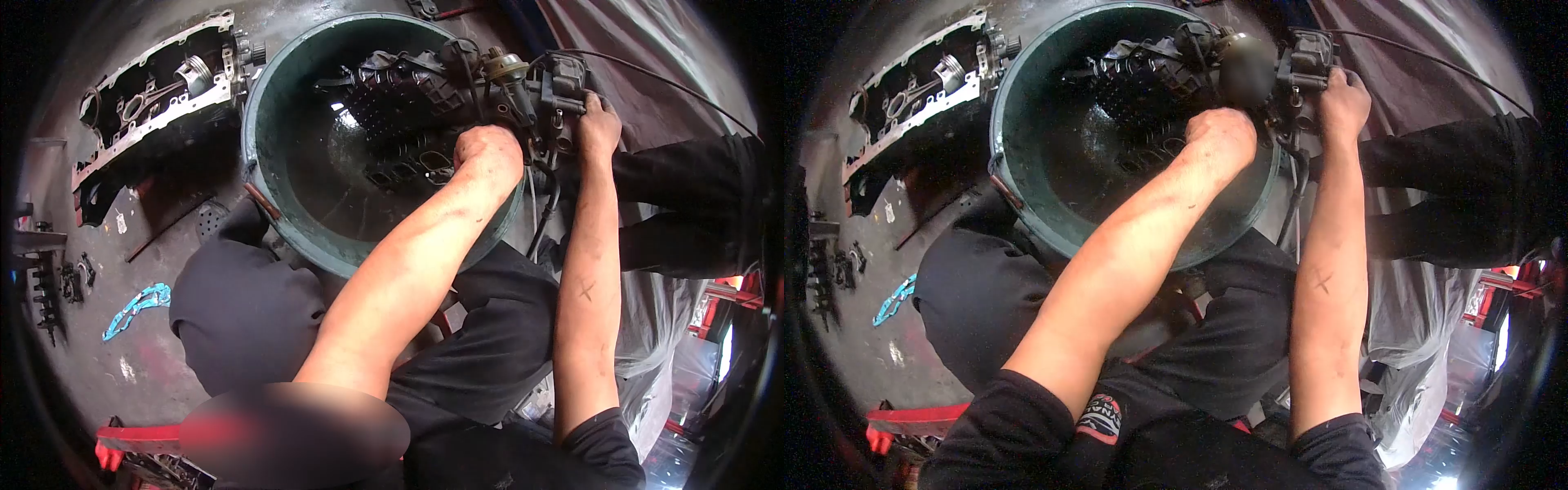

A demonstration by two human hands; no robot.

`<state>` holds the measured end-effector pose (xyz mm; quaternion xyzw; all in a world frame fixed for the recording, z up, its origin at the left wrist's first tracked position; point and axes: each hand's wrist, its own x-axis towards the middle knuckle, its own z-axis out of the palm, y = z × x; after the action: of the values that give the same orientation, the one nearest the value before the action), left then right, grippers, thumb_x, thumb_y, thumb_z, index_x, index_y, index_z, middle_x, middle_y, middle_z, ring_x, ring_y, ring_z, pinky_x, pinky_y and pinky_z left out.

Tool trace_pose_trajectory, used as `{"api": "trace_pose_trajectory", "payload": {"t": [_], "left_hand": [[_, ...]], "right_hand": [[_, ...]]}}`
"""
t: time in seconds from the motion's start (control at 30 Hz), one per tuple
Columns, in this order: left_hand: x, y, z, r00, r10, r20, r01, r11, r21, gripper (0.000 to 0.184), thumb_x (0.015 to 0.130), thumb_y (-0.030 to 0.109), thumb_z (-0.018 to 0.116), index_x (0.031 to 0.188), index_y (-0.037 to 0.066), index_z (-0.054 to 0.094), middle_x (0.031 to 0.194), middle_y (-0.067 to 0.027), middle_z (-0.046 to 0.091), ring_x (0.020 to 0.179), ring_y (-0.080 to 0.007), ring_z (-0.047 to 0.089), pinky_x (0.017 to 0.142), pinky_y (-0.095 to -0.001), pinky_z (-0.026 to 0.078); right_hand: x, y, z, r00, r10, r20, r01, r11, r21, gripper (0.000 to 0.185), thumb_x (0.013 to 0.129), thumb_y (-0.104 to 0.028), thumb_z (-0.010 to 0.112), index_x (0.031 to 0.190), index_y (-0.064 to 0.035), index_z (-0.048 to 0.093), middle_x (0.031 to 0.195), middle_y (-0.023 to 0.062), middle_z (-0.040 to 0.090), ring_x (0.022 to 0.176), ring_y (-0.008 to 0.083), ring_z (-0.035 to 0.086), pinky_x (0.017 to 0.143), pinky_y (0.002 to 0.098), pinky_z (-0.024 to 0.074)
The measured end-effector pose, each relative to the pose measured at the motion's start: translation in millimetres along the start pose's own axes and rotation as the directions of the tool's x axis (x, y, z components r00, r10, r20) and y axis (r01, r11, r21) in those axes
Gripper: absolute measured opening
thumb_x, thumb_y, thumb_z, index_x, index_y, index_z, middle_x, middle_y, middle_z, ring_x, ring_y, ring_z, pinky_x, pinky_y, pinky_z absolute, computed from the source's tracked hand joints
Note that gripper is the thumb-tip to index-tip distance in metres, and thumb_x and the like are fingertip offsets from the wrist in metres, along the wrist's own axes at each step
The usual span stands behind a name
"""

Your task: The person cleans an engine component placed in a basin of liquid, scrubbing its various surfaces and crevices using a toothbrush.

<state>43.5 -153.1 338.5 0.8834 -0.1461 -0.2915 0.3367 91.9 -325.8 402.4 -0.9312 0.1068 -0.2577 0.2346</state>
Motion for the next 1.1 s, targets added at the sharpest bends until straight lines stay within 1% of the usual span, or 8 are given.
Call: {"api": "trace_pose_trajectory", "payload": {"t": [0.4,0.53,0.63,0.73,0.87,0.93,1.0,1.1], "left_hand": [[-4.5,0.2,-5.8,0.997,-0.049,0.058,0.043,0.993,0.113,0.031,0.082,0.016,0.065,0.11,0.005,0.071,0.12,-0.0152,0.066,0.113,-0.0313,0.063,0.09,-0.0416,0.054],[-4.8,-13.1,7.3,0.98,0.09,-0.177,-0.088,0.996,0.018,0.024,0.083,0.013,0.06,0.099,0.0,0.073,0.1,-0.0168,0.072,0.094,-0.0275,0.071,0.081,-0.0421,0.057],[-4.9,-10.5,1.3,1.0,0.024,0.006,-0.023,0.992,-0.127,0.02,0.085,0.008,0.055,0.088,-0.003,0.071,0.078,-0.0169,0.072,0.07,-0.0248,0.072,0.064,-0.0394,0.059],[-14.1,-8.8,-4.9,0.998,0.004,0.063,0.019,0.932,-0.361,0.019,0.086,0.004,0.052,0.083,-0.008,0.067,0.065,-0.0162,0.068,0.056,-0.0231,0.069,0.05,-0.0362,0.056],[-13.2,-12.0,3.9,0.983,0.082,0.162,0.071,0.649,-0.758,0.021,0.084,0.0,0.048,0.084,-0.01,0.066,0.069,-0.0208,0.069,0.057,-0.0259,0.07,0.053,-0.0369,0.058],[-13.7,-4.7,1.5,0.979,0.071,0.189,0.063,0.782,-0.621,0.024,0.084,0.0,0.044,0.082,-0.011,0.066,0.071,-0.02,0.07,0.058,-0.0254,0.07,0.054,-0.0365,0.058],[-1.5,-4.0,4.0,0.957,0.076,0.281,0.106,0.808,-0.58,0.022,0.082,-0.005,0.044,0.071,-0.014,0.062,0.071,-0.0238,0.068,0.062,-0.0295,0.071,0.052,-0.0397,0.059],[3.5,-0.4,2.6,0.944,0.066,0.322,0.109,0.86,-0.498,0.026,0.083,-0.002,0.043,0.072,-0.013,0.064,0.073,-0.0219,0.07,0.064,-0.0283,0.071,0.057,-0.0399,0.059]], "right_hand": [[-1.4,-8.2,6.9,0.998,0.066,-0.009,-0.066,0.997,0.034,0.036,0.087,-0.032,0.058,0.104,-0.0028,0.07,0.094,0.0227,0.07,0.091,0.0348,0.067,0.083,0.0412,0.0488],[-1.1,-5.5,6.3,0.996,0.092,-0.005,-0.091,0.995,0.048,0.034,0.088,-0.03,0.058,0.104,-0.0021,0.07,0.095,0.0217,0.07,0.09,0.0331,0.067,0.083,0.0399,0.0485],[1.6,1.4,7.0,0.994,0.107,0.011,-0.108,0.988,0.114,0.033,0.089,-0.029,0.058,0.104,-0.0012,0.069,0.094,0.0206,0.07,0.09,0.0315,0.067,0.083,0.0388,0.0482],[1.2,0.6,7.2,0.995,0.1,0.011,-0.101,0.985,0.14,0.033,0.089,-0.028,0.059,0.104,-0.0007,0.069,0.093,0.0196,0.07,0.088,0.03,0.067,0.082,0.0383,0.0481],[-6.5,-13.5,1.1,0.998,0.053,-0.031,-0.052,0.998,0.028,0.033,0.089,-0.028,0.058,0.104,-0.0007,0.07,0.092,0.0206,0.07,0.088,0.0305,0.067,0.082,0.0386,0.0481],[-3.9,-10.7,1.0,0.999,0.019,-0.038,-0.02,1.0,-0.002,0.034,0.088,-0.029,0.058,0.104,-0.0008,0.07,0.092,0.0212,0.07,0.089,0.0313,0.067,0.082,0.0387,0.0481],[-3.0,-6.3,1.7,0.999,0.009,-0.043,-0.01,1.0,-0.006,0.034,0.088,-0.029,0.057,0.103,-0.0006,0.07,0.093,0.022,0.07,0.09,0.0324,0.067,0.083,0.039,0.048],[-5.9,-7.7,-0.7,0.999,0.035,-0.028,-0.034,0.999,0.005,0.034,0.088,-0.028,0.057,0.103,-0.0005,0.069,0.095,0.0226,0.069,0.091,0.0335,0.067,0.083,0.0393,0.0479]]}}
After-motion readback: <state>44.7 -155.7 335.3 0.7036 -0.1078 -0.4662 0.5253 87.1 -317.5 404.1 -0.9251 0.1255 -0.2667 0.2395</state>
